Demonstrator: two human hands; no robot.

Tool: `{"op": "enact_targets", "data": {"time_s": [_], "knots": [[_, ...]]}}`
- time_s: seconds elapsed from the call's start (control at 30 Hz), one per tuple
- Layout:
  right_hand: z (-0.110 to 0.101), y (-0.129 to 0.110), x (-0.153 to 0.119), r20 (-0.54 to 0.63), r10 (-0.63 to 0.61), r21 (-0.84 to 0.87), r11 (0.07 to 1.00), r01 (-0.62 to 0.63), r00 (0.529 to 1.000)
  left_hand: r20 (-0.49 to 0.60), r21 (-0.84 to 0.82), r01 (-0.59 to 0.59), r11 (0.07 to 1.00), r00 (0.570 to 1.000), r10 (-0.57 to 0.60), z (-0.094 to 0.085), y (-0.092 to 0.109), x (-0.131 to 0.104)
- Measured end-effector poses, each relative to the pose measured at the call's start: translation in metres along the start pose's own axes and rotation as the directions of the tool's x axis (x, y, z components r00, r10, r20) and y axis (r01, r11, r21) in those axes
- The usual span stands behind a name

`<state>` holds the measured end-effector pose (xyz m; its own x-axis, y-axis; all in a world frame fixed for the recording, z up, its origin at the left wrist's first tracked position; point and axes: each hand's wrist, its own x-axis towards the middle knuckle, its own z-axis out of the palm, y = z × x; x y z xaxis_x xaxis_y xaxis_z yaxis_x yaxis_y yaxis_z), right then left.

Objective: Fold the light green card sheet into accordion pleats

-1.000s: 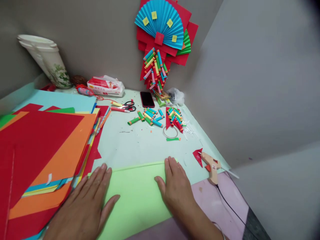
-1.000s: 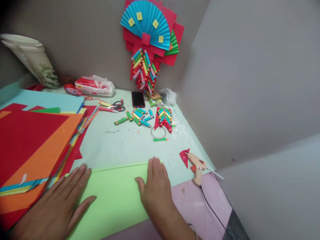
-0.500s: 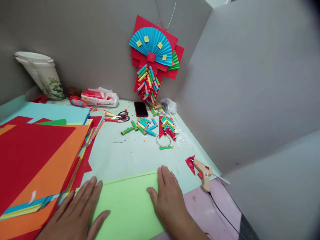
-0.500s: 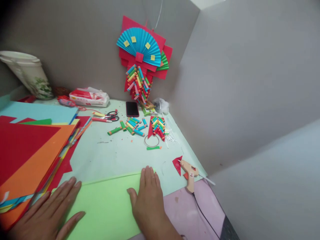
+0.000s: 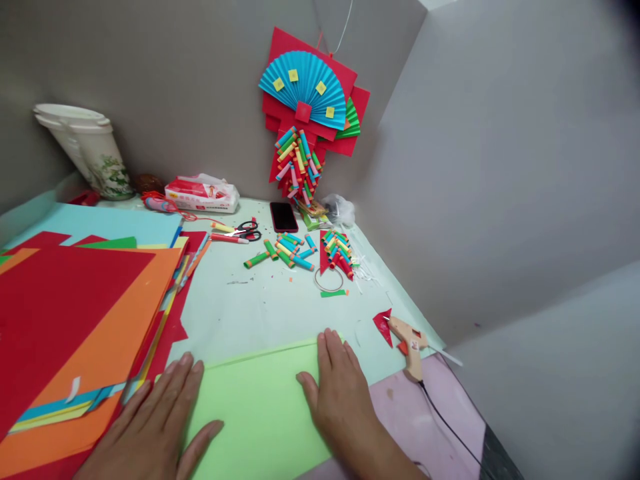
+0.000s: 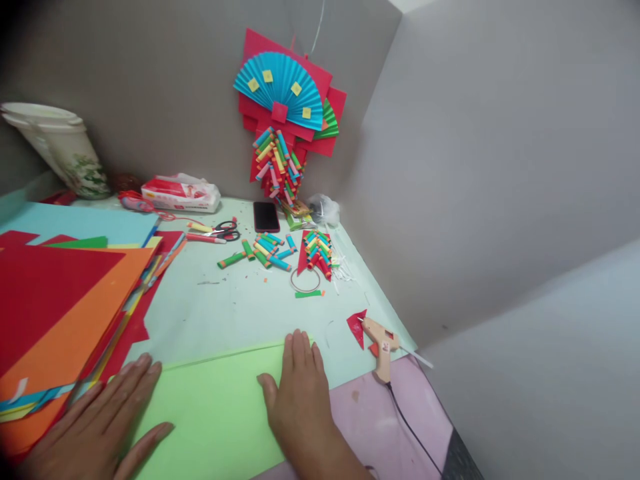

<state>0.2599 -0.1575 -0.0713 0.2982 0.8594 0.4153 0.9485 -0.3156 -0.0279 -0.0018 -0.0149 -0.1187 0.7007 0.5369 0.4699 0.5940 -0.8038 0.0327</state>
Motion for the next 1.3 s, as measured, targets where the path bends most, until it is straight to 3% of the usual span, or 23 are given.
{"op": "enact_targets", "data": {"time_s": [0.13,0.47,0.77,0.93,1.1,1.2,1.3], "knots": [[-0.001,0.0,0.0,0.02,-0.001,0.011,1.0,0.001,1.0,-0.02,0.111,-0.082,0.991,0.996,0.084,-0.006,0.001,0.005],[-0.009,0.0,0.002,0.075,-0.012,-0.03,0.999,0.014,0.997,0.003,0.107,-0.059,0.992,0.998,0.06,-0.017,0.01,0.01],[-0.009,0.001,0.001,0.066,-0.034,-0.033,0.999,0.037,0.997,0.016,0.06,-0.041,0.997,0.999,0.04,-0.015,0.011,0.008],[-0.022,0.008,0.017,0.091,0.02,0.094,0.995,-0.029,0.996,0.0,0.04,-0.031,0.999,1.0,0.031,-0.011,0.009,0.007],[-0.051,0.018,0.054,-0.002,0.071,0.328,0.942,-0.067,0.997,0.014,0.047,-0.033,0.998,0.999,0.032,-0.015,0.01,0.009],[-0.055,0.008,0.071,0.123,0.005,0.44,0.896,-0.059,0.992,0.06,0.062,-0.005,0.998,0.998,0.001,-0.024,0.013,0.014],[-0.048,-0.008,0.082,0.279,-0.051,0.466,0.88,-0.089,0.959,0.08,0.079,0.015,0.997,0.997,-0.021,-0.031,0.018,0.018]]}}
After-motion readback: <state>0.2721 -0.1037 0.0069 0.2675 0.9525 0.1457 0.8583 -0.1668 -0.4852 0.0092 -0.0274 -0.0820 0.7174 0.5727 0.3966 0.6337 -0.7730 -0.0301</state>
